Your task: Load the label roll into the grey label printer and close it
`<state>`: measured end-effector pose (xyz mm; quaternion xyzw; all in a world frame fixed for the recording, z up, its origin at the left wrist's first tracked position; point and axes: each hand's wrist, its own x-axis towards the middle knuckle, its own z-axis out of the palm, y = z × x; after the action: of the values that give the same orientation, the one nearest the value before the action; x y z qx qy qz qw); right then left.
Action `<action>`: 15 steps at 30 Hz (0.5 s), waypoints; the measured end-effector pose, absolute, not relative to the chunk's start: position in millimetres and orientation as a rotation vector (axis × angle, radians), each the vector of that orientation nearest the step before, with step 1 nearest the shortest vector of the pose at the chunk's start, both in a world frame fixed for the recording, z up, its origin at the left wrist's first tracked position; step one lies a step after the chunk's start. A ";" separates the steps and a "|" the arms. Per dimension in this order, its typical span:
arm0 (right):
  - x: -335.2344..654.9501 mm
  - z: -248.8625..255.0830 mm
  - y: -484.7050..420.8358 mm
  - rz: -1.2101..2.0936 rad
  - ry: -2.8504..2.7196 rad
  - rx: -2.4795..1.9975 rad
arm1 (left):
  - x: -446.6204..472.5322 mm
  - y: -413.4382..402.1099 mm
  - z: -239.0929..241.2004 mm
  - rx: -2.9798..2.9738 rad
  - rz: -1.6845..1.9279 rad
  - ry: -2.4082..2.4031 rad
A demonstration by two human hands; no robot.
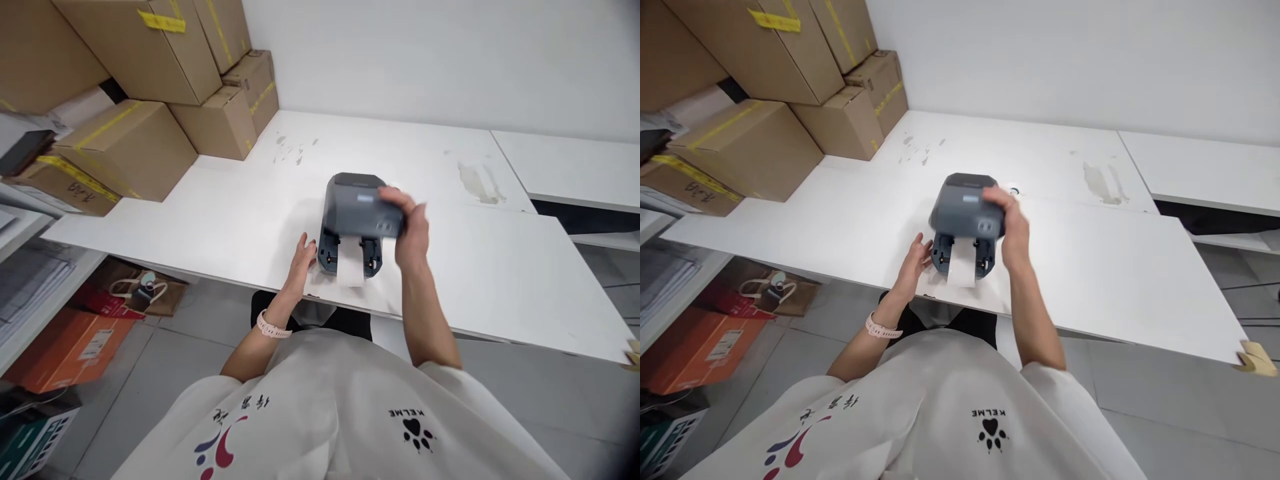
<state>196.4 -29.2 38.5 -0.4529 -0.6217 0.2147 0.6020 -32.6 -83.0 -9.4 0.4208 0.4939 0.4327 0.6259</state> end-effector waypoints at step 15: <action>166.4 -23.7 -86.5 0.119 -1.655 -1.186 | 3.7 -58.1 -11.4 1.093 1.131 1.124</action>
<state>166.4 -86.5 -23.7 -0.4955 -0.6912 0.0498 0.5237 3.7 -58.1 -11.4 0.4655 0.4783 0.4814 0.5681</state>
